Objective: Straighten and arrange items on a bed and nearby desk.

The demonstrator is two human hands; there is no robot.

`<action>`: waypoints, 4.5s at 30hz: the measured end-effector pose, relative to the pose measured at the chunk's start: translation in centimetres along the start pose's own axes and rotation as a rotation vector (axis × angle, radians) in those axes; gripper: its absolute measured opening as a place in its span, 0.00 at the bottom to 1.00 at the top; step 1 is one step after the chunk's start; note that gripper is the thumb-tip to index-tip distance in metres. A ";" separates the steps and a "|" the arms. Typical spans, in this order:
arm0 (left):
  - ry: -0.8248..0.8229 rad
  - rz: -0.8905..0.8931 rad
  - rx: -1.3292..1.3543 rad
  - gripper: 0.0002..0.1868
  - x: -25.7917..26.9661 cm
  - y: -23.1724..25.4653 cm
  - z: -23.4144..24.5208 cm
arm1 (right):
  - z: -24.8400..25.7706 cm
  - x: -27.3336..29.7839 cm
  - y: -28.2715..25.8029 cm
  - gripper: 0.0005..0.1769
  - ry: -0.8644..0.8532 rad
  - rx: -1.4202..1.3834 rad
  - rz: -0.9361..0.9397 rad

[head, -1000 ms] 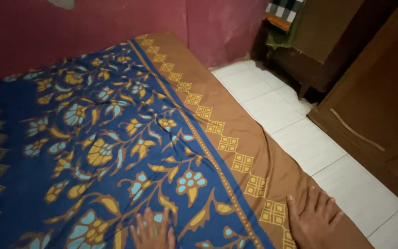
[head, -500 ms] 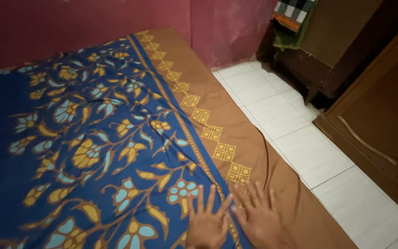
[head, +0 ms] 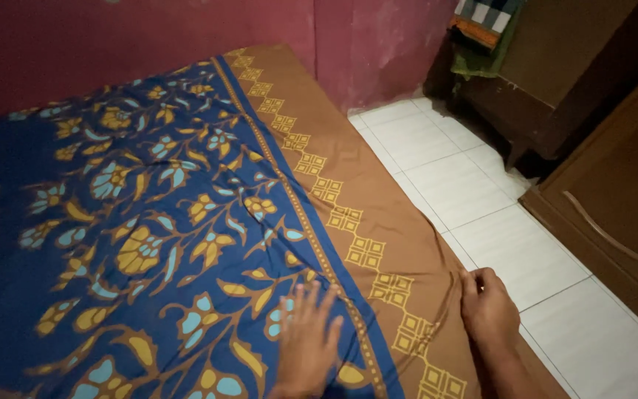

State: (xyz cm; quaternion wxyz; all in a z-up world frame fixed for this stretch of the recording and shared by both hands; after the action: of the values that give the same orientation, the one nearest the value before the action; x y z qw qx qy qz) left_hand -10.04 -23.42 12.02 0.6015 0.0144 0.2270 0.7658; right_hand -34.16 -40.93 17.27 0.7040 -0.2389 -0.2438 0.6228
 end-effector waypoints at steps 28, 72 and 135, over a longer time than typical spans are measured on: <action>-0.211 0.453 -0.246 0.48 -4.7 -2.7 3.2 | -7.1 -5.8 -5.9 0.23 0.086 -0.068 0.386; 0.394 0.183 -0.297 0.44 -7.0 -8.1 -2.9 | -12.2 -8.7 -11.9 0.16 0.149 0.008 0.870; 0.057 0.726 -0.510 0.34 -7.5 -2.5 -6.6 | -10.0 -12.3 -5.9 0.40 -0.363 0.164 0.263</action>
State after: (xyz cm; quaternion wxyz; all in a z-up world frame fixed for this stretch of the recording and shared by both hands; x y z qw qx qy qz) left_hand -7.63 -32.09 7.08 0.2716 -0.0770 0.0275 0.9589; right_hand -24.57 -54.13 12.85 0.5784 -0.0948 -0.2816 0.7597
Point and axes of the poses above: each hand's wrist, its own x-axis away from the middle knuckle, its own z-axis out of the back of the hand, y = z × x, the point moved 1 cm from there along -x, towards the middle knuckle, and after that the axes turned 7 degrees about -x, right-handed, at the moved point
